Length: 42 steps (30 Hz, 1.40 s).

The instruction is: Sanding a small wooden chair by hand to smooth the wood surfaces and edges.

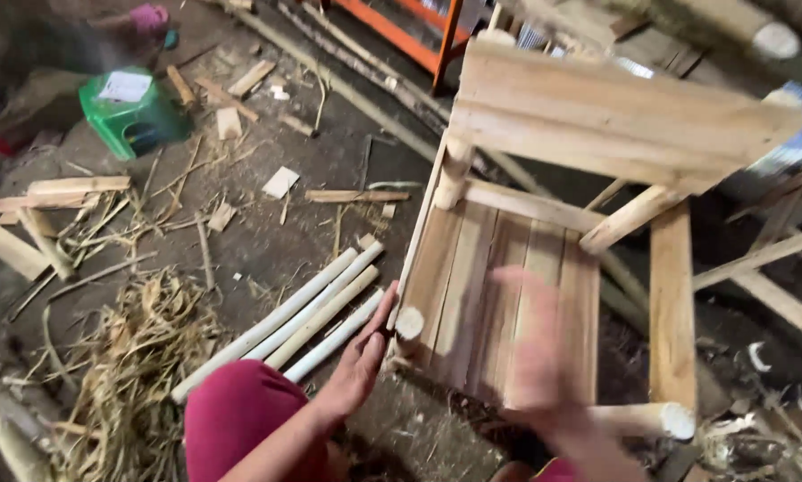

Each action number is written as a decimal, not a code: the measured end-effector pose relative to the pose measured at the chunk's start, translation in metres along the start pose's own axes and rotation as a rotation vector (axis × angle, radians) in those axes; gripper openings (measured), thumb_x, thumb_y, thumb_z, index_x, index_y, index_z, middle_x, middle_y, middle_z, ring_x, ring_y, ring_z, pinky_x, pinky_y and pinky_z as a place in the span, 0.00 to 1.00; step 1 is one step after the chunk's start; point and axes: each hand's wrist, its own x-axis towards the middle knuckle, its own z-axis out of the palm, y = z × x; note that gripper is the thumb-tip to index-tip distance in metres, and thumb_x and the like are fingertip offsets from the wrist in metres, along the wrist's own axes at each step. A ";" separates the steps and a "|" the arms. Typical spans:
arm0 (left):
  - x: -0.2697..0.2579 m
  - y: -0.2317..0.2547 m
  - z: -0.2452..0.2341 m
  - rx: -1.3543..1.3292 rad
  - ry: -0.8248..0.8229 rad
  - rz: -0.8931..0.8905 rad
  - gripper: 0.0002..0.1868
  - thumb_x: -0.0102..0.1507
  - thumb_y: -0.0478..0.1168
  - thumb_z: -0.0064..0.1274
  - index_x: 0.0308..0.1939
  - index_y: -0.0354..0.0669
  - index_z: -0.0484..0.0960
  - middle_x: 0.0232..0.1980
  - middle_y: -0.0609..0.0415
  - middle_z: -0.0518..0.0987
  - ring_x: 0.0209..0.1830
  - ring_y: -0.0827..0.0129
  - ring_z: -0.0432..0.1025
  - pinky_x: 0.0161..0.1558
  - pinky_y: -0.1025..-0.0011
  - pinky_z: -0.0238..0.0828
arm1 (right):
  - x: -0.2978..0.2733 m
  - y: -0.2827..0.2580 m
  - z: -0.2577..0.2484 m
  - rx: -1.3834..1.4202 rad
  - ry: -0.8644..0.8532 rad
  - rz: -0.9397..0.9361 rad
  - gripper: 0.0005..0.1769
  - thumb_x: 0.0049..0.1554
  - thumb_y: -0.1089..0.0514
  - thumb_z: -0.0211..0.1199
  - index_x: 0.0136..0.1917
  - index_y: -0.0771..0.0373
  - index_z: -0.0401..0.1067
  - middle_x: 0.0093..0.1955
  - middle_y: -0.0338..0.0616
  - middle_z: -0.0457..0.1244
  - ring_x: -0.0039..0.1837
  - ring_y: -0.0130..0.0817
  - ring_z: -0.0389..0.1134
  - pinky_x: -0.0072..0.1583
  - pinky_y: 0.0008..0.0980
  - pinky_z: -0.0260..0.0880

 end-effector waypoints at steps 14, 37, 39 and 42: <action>0.020 0.016 0.002 1.270 -0.301 0.490 0.26 0.59 0.42 0.42 0.62 0.48 0.65 0.66 0.56 0.64 0.70 0.62 0.52 0.70 0.53 0.34 | -0.051 0.049 -0.107 -1.138 -0.184 0.448 0.35 0.52 0.49 0.52 0.72 0.52 0.52 0.63 0.46 0.56 0.55 0.44 0.62 0.52 0.42 0.62; -0.033 -0.127 0.038 0.462 0.271 -0.084 0.24 0.62 0.34 0.39 0.62 0.36 0.59 0.61 0.39 0.69 0.56 0.50 0.68 0.52 0.62 0.65 | -0.053 0.041 -0.102 -1.136 -0.250 0.410 0.35 0.53 0.54 0.54 0.73 0.52 0.54 0.50 0.46 0.66 0.45 0.42 0.70 0.56 0.40 0.68; -0.030 -0.138 0.034 0.140 0.385 -0.465 0.24 0.64 0.35 0.29 0.64 0.30 0.56 0.67 0.42 0.61 0.66 0.57 0.58 0.66 0.65 0.56 | -0.053 0.050 -0.103 -1.082 -0.378 0.578 0.33 0.57 0.52 0.48 0.74 0.44 0.46 0.49 0.44 0.66 0.43 0.38 0.70 0.54 0.41 0.69; 0.008 -0.091 0.019 0.211 0.635 -0.447 0.26 0.66 0.42 0.22 0.68 0.37 0.53 0.68 0.40 0.60 0.66 0.56 0.60 0.65 0.65 0.56 | -0.054 0.049 -0.105 -1.023 -0.352 0.494 0.33 0.56 0.55 0.50 0.73 0.51 0.48 0.44 0.45 0.66 0.42 0.38 0.70 0.56 0.44 0.69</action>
